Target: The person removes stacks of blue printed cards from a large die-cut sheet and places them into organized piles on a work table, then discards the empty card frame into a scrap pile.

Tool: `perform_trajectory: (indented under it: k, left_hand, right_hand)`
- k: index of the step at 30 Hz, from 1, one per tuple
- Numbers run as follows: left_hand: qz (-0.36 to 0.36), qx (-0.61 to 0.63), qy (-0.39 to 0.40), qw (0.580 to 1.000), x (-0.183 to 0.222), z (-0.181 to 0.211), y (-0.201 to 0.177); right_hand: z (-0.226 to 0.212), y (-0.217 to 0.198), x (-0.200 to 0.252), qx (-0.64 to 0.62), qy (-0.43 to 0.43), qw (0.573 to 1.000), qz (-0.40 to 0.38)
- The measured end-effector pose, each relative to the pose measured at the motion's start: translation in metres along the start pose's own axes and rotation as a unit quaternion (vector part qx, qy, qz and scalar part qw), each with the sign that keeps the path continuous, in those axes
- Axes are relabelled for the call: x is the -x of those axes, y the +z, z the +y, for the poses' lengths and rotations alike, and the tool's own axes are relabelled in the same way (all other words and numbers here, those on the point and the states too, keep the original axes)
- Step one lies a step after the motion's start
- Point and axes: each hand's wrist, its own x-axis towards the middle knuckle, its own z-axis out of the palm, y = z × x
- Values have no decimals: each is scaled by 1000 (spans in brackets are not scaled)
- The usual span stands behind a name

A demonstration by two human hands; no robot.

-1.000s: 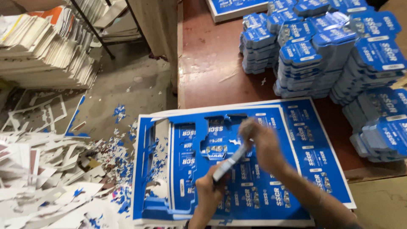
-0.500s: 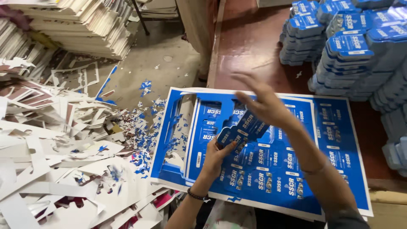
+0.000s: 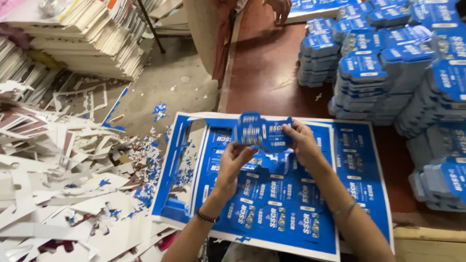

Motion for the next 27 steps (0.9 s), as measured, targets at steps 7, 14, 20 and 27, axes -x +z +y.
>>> perform_trajectory:
  k: [7,14,20,27]
  left_hand:
    - [17,47,41,998,-75,-36,97]
    - [-10,103,54,993,-177,-50,122]
    - [-53,-45,135,988,-352,3,140]
    - [-121,-69,71,988,-474,-9,174]
  right_hand:
    - [11,-33,-11,-179,-85,975,102]
    - [-9,-45,-9,-171,-140,966,137]
    - [-13,-46,-9,-183,-45,969,161]
    - [-8,-47,-12,-176,-48,969,165]
